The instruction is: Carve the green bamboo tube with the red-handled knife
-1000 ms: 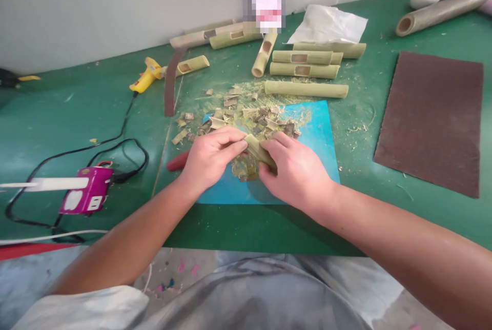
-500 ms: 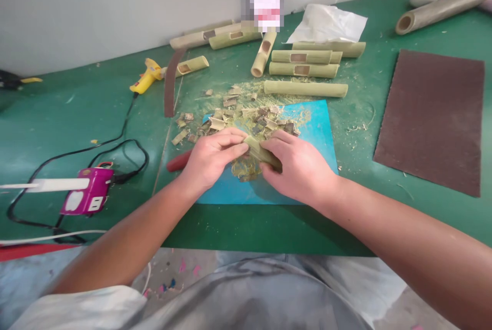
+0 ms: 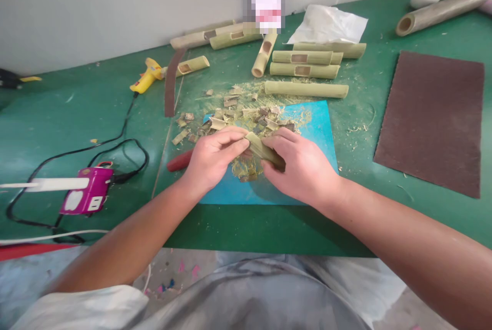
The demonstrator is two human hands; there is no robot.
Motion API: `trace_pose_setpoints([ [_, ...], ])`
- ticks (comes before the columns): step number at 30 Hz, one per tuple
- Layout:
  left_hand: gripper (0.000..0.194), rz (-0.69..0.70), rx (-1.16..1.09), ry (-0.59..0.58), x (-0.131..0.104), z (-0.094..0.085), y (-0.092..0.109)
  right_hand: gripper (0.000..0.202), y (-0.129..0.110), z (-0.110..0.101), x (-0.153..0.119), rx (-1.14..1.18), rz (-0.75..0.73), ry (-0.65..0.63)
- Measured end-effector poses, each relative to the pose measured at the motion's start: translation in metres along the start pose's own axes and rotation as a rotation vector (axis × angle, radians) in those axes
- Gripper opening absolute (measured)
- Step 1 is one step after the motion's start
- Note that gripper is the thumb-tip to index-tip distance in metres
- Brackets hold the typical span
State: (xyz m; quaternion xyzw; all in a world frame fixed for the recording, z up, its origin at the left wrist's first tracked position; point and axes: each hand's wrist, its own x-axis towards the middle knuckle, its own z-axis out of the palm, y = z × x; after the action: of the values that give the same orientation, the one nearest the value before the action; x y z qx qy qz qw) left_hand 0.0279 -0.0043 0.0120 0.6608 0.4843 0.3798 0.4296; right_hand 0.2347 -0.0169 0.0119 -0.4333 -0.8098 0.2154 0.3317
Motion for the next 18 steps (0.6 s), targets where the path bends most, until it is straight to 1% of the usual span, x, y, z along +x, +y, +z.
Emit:
trace_pose_setpoints([
  [2,0.008,-0.003,-0.028,0.0,0.0,0.0009,0.0002,0.021,-0.0006,0.0002,-0.0003,0.0,-0.01,0.01],
  [4,0.008,-0.005,-0.035,-0.009,-0.0002,0.0004,0.001,0.021,-0.0019,0.0005,-0.0005,0.001,-0.016,0.009],
  [5,0.01,-0.003,-0.022,-0.01,-0.0003,-0.0003,0.0016,0.021,-0.0027,0.0006,-0.0006,0.008,-0.015,0.003],
  [8,0.027,0.015,0.026,0.021,-0.0008,-0.0022,0.0027,0.02,-0.0039,0.0004,-0.0006,0.032,-0.003,-0.013],
  [9,0.028,0.02,0.022,0.032,-0.001,-0.0024,0.0027,0.02,-0.0037,0.0001,-0.0006,0.036,0.0,-0.012],
  [11,0.021,0.02,-0.018,0.025,-0.001,-0.0022,0.002,0.022,-0.0027,-0.0006,-0.0006,0.043,0.001,-0.01],
  [14,0.01,-0.028,-0.097,-0.031,-0.0005,-0.0022,0.0011,0.021,-0.0014,-0.0014,-0.0008,0.072,0.0,-0.009],
  [16,0.012,-0.056,-0.094,-0.051,-0.0001,-0.003,0.0015,0.02,-0.0018,-0.0015,-0.0007,0.104,0.014,-0.021],
  [18,0.022,-0.051,-0.054,-0.018,-0.0002,-0.0039,0.0025,0.02,-0.0029,-0.0015,-0.0002,0.14,0.043,-0.044],
])
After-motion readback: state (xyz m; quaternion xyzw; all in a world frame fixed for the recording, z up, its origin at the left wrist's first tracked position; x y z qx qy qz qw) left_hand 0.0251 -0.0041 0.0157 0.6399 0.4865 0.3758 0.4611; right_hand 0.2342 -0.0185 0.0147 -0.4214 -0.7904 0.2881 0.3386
